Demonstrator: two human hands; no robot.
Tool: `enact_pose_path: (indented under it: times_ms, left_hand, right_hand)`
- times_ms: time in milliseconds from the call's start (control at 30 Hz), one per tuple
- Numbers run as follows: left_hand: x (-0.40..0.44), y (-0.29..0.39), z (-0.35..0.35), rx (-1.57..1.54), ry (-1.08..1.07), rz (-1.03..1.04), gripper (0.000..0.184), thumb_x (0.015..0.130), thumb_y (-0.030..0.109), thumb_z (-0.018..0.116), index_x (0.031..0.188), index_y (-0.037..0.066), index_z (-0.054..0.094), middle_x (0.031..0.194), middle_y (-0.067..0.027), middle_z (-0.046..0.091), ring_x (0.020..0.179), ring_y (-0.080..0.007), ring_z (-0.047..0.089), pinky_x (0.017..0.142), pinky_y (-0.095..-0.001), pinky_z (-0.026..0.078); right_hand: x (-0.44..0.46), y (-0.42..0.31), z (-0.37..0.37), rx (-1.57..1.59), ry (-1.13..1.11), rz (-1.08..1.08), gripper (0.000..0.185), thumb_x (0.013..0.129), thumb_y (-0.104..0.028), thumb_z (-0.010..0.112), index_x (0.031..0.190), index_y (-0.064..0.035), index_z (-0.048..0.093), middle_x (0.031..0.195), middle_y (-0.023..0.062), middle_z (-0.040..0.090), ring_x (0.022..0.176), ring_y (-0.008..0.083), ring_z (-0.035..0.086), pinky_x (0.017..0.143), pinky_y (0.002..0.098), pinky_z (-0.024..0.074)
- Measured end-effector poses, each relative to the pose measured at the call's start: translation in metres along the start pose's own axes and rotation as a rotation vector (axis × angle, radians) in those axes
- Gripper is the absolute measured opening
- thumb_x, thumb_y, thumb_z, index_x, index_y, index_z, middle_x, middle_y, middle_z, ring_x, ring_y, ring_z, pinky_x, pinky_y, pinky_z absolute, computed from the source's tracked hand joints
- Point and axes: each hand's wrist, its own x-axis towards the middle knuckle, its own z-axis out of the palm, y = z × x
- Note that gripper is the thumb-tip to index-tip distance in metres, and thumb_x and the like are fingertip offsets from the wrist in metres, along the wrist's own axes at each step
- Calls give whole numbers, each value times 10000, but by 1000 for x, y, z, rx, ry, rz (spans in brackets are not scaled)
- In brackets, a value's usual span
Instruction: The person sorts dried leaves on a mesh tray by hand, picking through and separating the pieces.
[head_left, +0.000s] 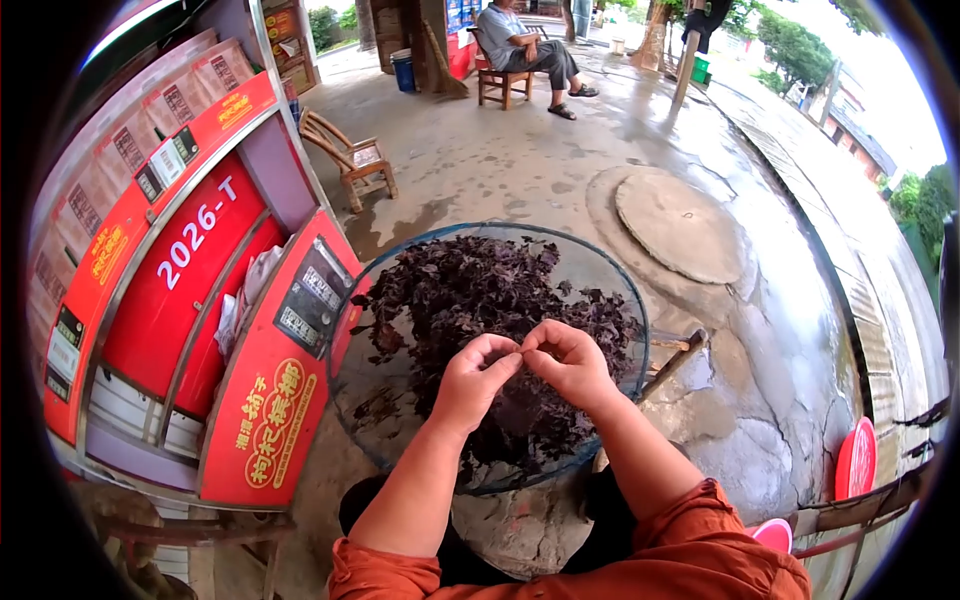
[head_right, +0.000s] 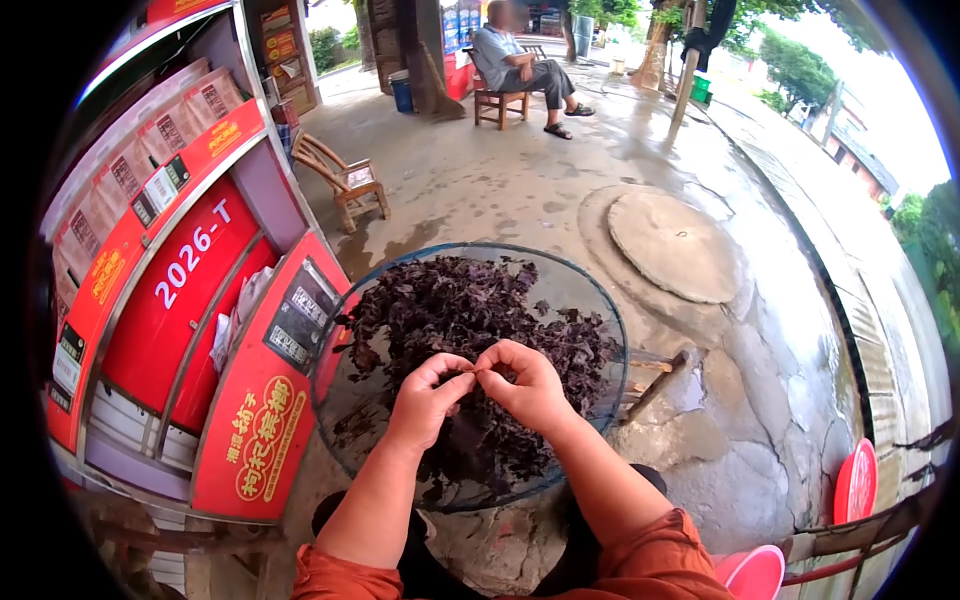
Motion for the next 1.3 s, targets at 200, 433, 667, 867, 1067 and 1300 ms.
enact_pose_path:
  times_ms: [200,433,667,867,1067,1300]
  left_hand:
    - [-5,13,2,121,107,156,115,917,96,687,988,6,698,952,-3,680,894,-80,602,825,-241,482]
    - [-9,11,2,162,70,185,24,928,43,627,919,41,605,816,36,551,718,-51,468,650,-211,392]
    - [-14,23,10,219,-53,427,107,969,94,570,873,62,536,880,19,540,608,-27,389,529,-190,300]
    - [3,6,-5,397,178,-25,355,939,118,629,1289,67,590,946,47,540,673,-18,418,555,-190,337]
    - [-3,17,4,77,27,-47,712,809,-23,474,1505,80,359,1060,-27,554,654,-61,434,573,-201,373]
    - [-9,21,5,18,-105,-79,920,663,-105,458,1547,98,300,1159,-56,511,737,-77,453,593,-195,342]
  right_hand:
    - [-2,-1,1,-80,-19,4,50,874,-69,685,884,-44,643,841,-42,606,783,46,547,697,223,456]
    - [-2,3,5,-179,-43,-136,66,827,-53,667,867,-26,622,794,25,584,748,106,556,667,273,465]
    - [17,28,-21,41,249,17,82,898,-69,549,818,-53,552,757,0,561,709,91,527,638,259,449]
    - [16,19,-37,882,225,243,32,955,-77,529,936,-103,529,866,55,649,771,201,675,723,355,579]
    - [15,28,-16,504,-55,313,103,884,-43,550,983,-67,564,766,26,580,597,127,552,555,293,470]
    - [-5,-14,3,-249,-238,-121,235,851,-108,678,1072,-31,655,830,103,666,751,211,639,706,349,500]
